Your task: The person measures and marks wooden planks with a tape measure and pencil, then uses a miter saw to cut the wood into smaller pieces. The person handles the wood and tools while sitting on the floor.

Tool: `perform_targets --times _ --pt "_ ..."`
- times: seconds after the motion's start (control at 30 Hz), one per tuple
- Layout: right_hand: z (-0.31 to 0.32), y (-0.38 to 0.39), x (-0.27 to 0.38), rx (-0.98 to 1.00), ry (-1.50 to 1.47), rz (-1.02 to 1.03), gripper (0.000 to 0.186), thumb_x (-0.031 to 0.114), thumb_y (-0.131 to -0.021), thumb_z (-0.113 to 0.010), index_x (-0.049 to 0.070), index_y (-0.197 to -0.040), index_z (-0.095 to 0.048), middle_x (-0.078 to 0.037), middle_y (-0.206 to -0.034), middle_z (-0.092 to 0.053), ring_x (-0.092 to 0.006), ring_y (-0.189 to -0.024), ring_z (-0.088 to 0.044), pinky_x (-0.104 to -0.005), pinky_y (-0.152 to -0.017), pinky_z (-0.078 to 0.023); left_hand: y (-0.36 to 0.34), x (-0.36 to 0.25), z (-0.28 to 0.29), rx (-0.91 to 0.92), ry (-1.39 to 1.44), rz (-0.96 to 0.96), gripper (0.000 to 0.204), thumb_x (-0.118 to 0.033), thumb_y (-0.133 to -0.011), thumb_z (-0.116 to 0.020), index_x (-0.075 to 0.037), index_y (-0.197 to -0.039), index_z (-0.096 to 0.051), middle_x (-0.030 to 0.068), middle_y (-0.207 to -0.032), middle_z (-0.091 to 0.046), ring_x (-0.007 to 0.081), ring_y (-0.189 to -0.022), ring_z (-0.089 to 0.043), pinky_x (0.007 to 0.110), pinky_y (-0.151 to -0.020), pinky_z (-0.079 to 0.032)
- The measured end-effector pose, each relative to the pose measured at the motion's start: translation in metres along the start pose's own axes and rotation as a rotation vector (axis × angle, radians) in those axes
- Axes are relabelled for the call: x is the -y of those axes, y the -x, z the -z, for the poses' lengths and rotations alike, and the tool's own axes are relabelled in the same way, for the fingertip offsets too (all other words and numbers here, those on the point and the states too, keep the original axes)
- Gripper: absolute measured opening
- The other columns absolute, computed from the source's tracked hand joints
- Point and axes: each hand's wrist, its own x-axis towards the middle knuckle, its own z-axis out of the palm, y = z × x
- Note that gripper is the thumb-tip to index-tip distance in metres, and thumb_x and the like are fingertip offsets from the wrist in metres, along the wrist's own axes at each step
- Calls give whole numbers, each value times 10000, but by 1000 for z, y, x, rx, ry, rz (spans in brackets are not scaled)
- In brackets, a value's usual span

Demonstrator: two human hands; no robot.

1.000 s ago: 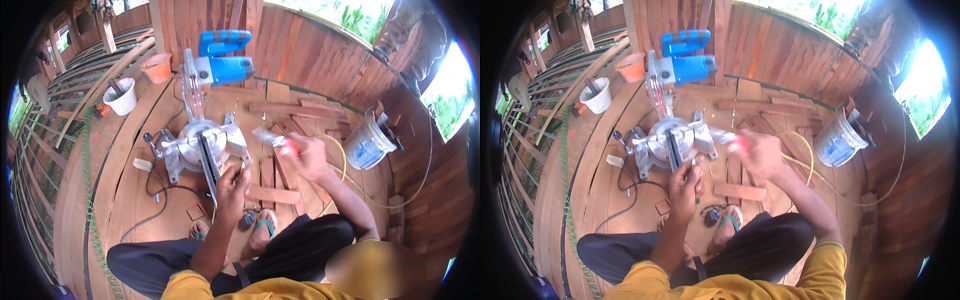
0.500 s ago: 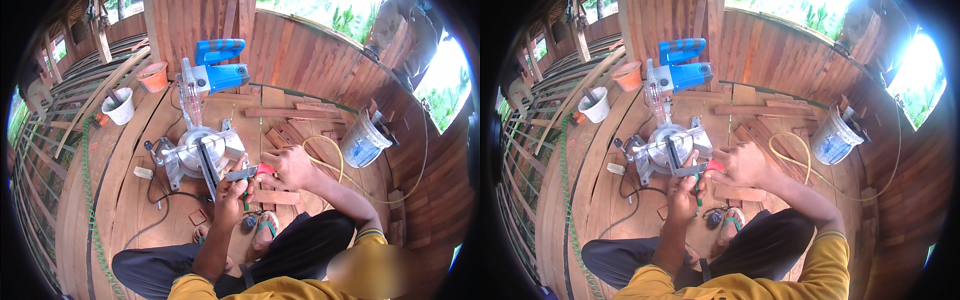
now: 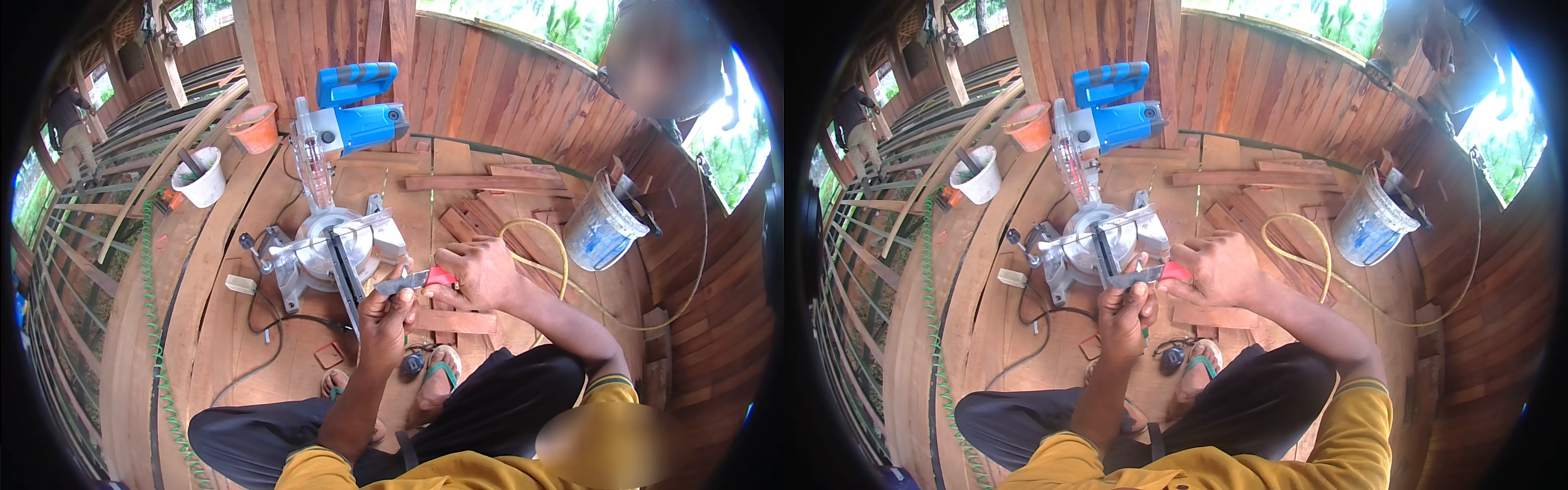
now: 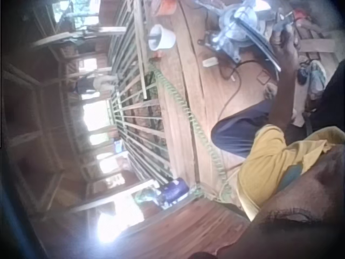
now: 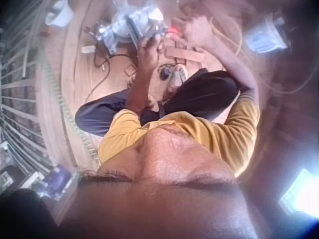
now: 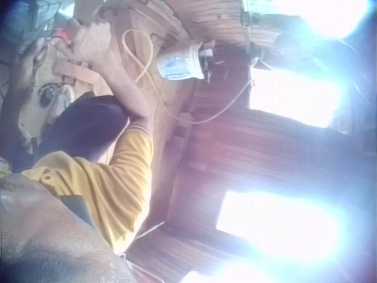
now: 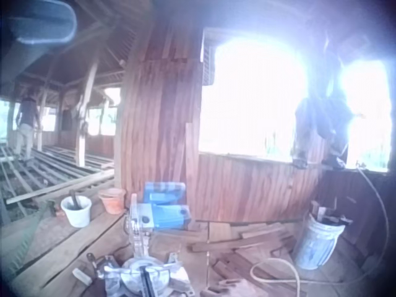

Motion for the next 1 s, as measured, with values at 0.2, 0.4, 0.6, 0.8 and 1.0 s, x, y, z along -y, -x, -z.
perform_targets --times 0.2,0.4,0.6,0.8,1.0 --pt "-2 1 -1 -33 2 -21 503 550 -848 -761 90 -758 -576 -116 -670 -614 -344 -597 -644 -438 -546 -495 -3 -1 -10 -76 11 -1 420 -163 -1065 -654 -38 -1463 -603 -44 -793 -515 37 -654 -419 205 -535 -324" --pt "-1 -2 -1 -23 -5 -29 525 554 -842 -772 88 -742 -550 -108 -670 -603 -339 -586 -629 -432 -533 -483 -3 2 -10 -107 21 -36 389 -133 -1058 -667 -23 -1430 -634 -66 -791 -541 26 -637 -420 204 -555 -352" --pt "-5 -3 -7 -53 46 5 537 556 -826 -780 91 -735 -529 -93 -647 -549 -331 -564 -601 -425 -525 -468 -7 4 -12 -132 -14 -39 378 -133 -1063 -649 -27 -1426 -628 -66 -756 -501 20 -606 -396 204 -520 -313" --pt "-5 -4 -15 -98 66 85 515 549 -871 -758 70 -775 -596 -88 -646 -531 -329 -569 -589 -432 -538 -454 -5 7 -7 -113 -65 -38 389 -126 -1073 -638 -22 -1447 -620 -83 -752 -488 -1 -613 -390 190 -530 -328" --pt "38 2 -37 -373 -320 -397 462 555 -948 -684 95 -902 -670 -146 -705 -652 -372 -646 -686 -481 -561 -517 2 -6 2 -73 -73 0 421 -134 -1076 -611 -26 -1481 -573 -23 -817 -534 35 -612 -430 200 -502 -349"
